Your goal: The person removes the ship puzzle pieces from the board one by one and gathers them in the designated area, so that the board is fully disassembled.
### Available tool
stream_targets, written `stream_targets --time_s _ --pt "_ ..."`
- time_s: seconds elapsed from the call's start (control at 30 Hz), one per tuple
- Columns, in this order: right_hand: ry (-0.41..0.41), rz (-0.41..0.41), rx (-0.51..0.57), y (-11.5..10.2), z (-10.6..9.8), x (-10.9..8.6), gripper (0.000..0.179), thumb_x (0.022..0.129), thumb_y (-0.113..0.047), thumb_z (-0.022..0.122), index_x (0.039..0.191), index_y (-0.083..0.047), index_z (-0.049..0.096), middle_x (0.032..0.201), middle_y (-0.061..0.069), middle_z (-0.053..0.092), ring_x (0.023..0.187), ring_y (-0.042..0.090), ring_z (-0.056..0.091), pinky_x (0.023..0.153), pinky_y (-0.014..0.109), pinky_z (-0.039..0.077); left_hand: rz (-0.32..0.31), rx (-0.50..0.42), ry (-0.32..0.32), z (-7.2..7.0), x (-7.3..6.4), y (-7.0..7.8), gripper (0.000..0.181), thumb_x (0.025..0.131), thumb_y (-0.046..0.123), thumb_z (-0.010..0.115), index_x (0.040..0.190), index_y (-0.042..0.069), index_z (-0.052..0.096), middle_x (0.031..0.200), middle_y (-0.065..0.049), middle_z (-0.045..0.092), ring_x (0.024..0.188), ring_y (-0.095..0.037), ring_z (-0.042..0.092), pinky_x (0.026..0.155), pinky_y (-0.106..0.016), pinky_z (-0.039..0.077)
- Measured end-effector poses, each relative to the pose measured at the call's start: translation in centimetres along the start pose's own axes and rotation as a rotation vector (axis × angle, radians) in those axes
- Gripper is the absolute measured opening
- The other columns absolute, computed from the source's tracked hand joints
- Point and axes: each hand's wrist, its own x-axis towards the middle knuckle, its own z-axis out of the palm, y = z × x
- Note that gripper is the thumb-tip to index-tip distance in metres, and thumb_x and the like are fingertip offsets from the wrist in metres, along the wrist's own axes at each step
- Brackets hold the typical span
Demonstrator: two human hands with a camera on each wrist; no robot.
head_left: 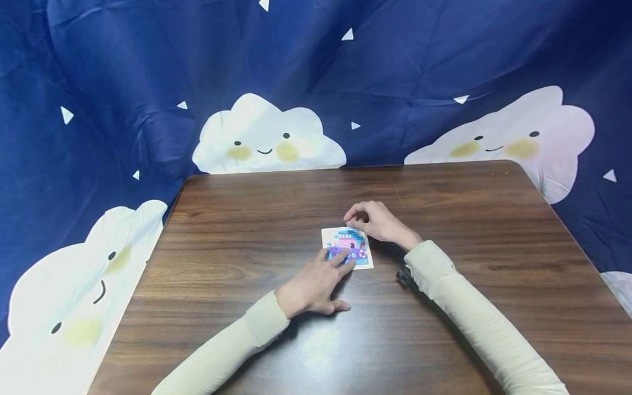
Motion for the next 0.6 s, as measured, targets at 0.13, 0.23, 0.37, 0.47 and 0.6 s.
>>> stream_targets --time_s 0.13,0.23,0.37,0.47,0.6 --pt "-0.025 -0.007 0.0 -0.3 0.7 0.1 0.014 0.097 -0.006 0.07 0.108 -0.006 0.078 0.094 0.005 0.075 0.082 0.016 0.063 0.078 0.028 0.051 0.003 0.004 -0.001 0.0 0.0 0.0 0.099 0.087 0.066 0.074 0.162 0.014 0.038 0.17 -0.014 0.035 0.155 -0.038 0.039 0.129 -0.051 0.031" --pt "-0.046 -0.024 0.011 -0.4 1.3 0.1 0.014 0.096 -0.005 0.071 0.108 -0.005 0.077 0.094 0.005 0.075 0.083 0.015 0.063 0.079 0.027 0.052 -0.005 -0.002 -0.004 0.0 -0.1 -0.1 0.099 0.086 0.066 0.074 0.163 0.014 0.038 0.17 -0.014 0.035 0.153 -0.042 0.039 0.128 -0.051 0.032" --pt "-0.058 -0.032 0.02 -0.5 1.9 0.2 0.014 0.094 -0.007 0.075 0.108 -0.005 0.077 0.094 0.005 0.074 0.084 0.015 0.064 0.08 0.028 0.053 -0.016 -0.011 0.003 0.1 -0.1 -0.1 0.099 0.085 0.066 0.075 0.162 0.015 0.039 0.17 -0.014 0.036 0.15 -0.047 0.041 0.125 -0.052 0.038" --pt "-0.063 -0.031 0.017 -0.4 2.2 0.2 0.015 0.093 -0.009 0.077 0.108 -0.006 0.077 0.096 0.005 0.074 0.085 0.015 0.064 0.081 0.031 0.054 -0.011 -0.006 0.013 0.1 0.0 0.0 0.099 0.085 0.066 0.075 0.162 0.015 0.04 0.169 -0.013 0.037 0.149 -0.047 0.043 0.124 -0.052 0.04" --pt "-0.081 -0.031 0.02 -0.4 2.2 0.1 0.018 0.093 -0.01 0.078 0.11 -0.005 0.077 0.1 0.007 0.074 0.087 0.016 0.063 0.084 0.036 0.056 -0.001 0.005 0.024 0.1 0.0 0.0 0.099 0.085 0.066 0.075 0.161 0.015 0.04 0.168 -0.013 0.04 0.148 -0.046 0.044 0.124 -0.052 0.04"
